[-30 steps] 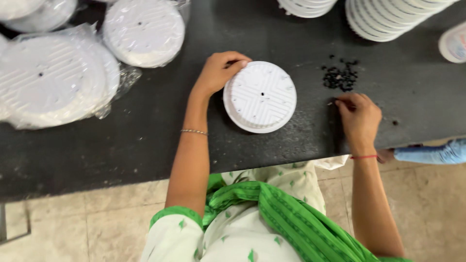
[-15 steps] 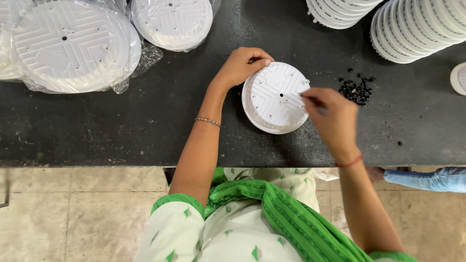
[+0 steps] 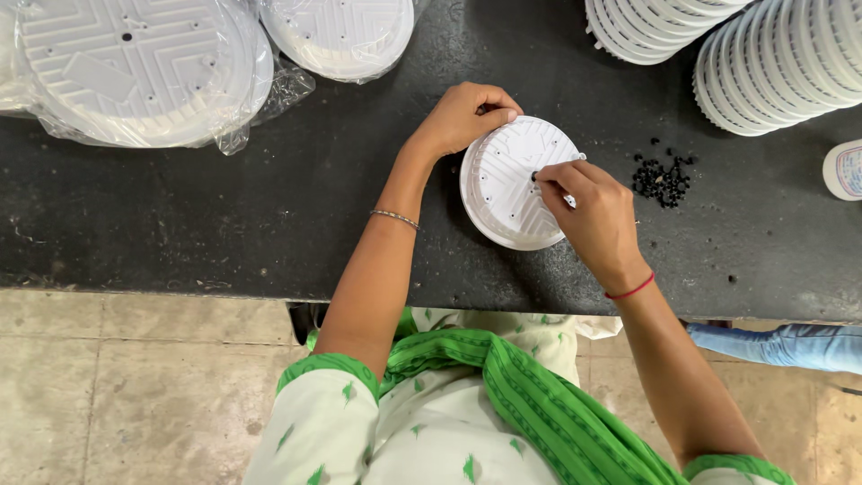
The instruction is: The person unwraps a round white plastic lamp base from its plastic bag, inserts small black plastic clips into the holes on the base one at a time, then stacks the finished base with others on the work table and starts on the next base.
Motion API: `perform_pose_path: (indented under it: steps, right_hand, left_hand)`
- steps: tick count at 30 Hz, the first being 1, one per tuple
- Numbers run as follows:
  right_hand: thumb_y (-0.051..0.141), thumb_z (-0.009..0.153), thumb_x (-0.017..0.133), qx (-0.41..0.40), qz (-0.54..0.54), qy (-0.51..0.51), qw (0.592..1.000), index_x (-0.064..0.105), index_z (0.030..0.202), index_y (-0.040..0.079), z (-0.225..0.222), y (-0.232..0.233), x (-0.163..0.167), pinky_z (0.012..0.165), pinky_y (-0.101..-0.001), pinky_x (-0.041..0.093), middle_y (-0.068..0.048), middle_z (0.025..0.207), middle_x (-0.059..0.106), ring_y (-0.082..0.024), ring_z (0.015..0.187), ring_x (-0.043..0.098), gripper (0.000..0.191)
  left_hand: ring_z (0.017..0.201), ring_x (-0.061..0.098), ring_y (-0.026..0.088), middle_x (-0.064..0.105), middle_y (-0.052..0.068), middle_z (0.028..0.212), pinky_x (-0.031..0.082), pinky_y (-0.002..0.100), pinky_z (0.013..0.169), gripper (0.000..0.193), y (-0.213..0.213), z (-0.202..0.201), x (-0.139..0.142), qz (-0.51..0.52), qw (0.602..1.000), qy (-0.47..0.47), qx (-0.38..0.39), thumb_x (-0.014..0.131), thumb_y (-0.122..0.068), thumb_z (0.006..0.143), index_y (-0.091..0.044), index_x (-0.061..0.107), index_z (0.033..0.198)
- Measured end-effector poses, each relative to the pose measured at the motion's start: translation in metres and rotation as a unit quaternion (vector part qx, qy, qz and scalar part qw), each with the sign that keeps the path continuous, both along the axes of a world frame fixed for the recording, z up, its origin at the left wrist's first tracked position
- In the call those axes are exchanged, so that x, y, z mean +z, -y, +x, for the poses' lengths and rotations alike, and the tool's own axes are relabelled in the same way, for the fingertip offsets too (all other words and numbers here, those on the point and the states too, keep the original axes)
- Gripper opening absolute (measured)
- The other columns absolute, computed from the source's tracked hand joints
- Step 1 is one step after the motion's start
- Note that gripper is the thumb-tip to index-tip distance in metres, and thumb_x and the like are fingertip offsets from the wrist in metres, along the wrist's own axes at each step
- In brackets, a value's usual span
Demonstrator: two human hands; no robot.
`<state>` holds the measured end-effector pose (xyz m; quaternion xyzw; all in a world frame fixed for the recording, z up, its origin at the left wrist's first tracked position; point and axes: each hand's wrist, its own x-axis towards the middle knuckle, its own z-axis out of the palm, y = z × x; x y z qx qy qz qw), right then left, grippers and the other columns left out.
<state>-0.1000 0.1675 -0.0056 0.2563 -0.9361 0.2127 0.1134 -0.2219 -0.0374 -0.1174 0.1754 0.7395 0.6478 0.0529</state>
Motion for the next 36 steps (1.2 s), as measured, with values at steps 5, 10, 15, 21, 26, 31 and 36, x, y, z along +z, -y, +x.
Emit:
perform_pose_path:
  steps: [5,10,15,21,26,31,36]
  right_hand:
    - [0.004,0.093,0.076,0.001,-0.012,0.016,1.000,0.076,0.103,0.004,0.000,-0.001,0.001,0.072,-0.0314,0.058,-0.009,0.097,0.074,-0.020,0.082,0.073,0.010]
    - [0.003,0.092,0.076,0.008,-0.037,0.031,0.999,0.077,0.103,0.004,-0.001,-0.003,0.000,0.073,-0.0302,0.059,-0.009,0.100,0.075,-0.020,0.085,0.074,0.011]
    - [0.002,0.090,0.077,-0.017,-0.070,0.114,0.991,0.079,0.105,0.004,-0.006,-0.011,0.000,0.070,-0.0284,0.059,-0.008,0.100,0.076,-0.017,0.082,0.075,0.015]
    - [0.008,0.094,0.076,-0.069,-0.129,0.188,0.971,0.078,0.111,0.007,-0.023,-0.019,0.011,0.080,-0.0263,0.062,-0.006,0.100,0.078,-0.015,0.090,0.076,0.017]
    - [0.022,0.077,0.087,0.016,0.053,0.156,0.986,0.066,0.132,0.006,-0.058,-0.017,0.029,0.087,-0.0413,0.056,-0.020,0.125,0.068,-0.033,0.107,0.068,0.060]
    - [0.035,0.064,0.092,0.027,0.151,0.270,0.951,0.049,0.149,0.014,-0.096,0.000,0.034,0.097,-0.0482,0.052,-0.022,0.138,0.062,-0.038,0.121,0.063,0.098]
    - [0.035,0.057,0.094,-0.037,0.250,0.348,0.903,0.039,0.156,0.023,-0.107,0.016,0.033,0.104,-0.0486,0.048,-0.021,0.136,0.063,-0.038,0.129,0.059,0.113]
  left_hand:
    - [0.081,0.073,0.010,0.080,0.003,0.090,0.059,0.028,0.075,0.015,0.000,0.000,0.000,0.001,1.000,-0.011,0.000,0.073,-0.016,0.092,-0.006,0.080,0.101]
    - [0.081,0.073,0.010,0.080,0.003,0.090,0.059,0.027,0.075,0.015,0.000,-0.001,-0.003,0.002,1.000,-0.019,0.001,0.073,-0.016,0.092,-0.006,0.080,0.101]
    - [0.080,0.073,0.010,0.080,0.003,0.089,0.058,0.027,0.074,0.016,0.000,-0.001,-0.004,-0.003,1.000,-0.014,0.004,0.073,-0.015,0.092,-0.005,0.079,0.102]
    - [0.081,0.073,0.010,0.080,0.003,0.090,0.059,0.027,0.075,0.016,-0.001,-0.001,-0.004,0.010,1.000,-0.014,0.002,0.073,-0.016,0.092,-0.005,0.079,0.102]
    - [0.081,0.073,0.011,0.080,0.004,0.090,0.059,0.027,0.075,0.016,0.000,-0.001,-0.002,0.011,1.000,-0.004,-0.006,0.073,-0.016,0.092,-0.005,0.079,0.102]
    - [0.082,0.074,0.011,0.080,0.004,0.091,0.059,0.028,0.076,0.017,0.000,-0.001,0.000,-0.003,1.000,0.003,0.002,0.073,-0.017,0.092,-0.006,0.079,0.103]
    - [0.083,0.074,0.012,0.080,0.006,0.092,0.059,0.029,0.076,0.018,0.002,-0.001,-0.001,0.008,1.000,-0.006,-0.001,0.073,-0.017,0.092,-0.004,0.079,0.103]
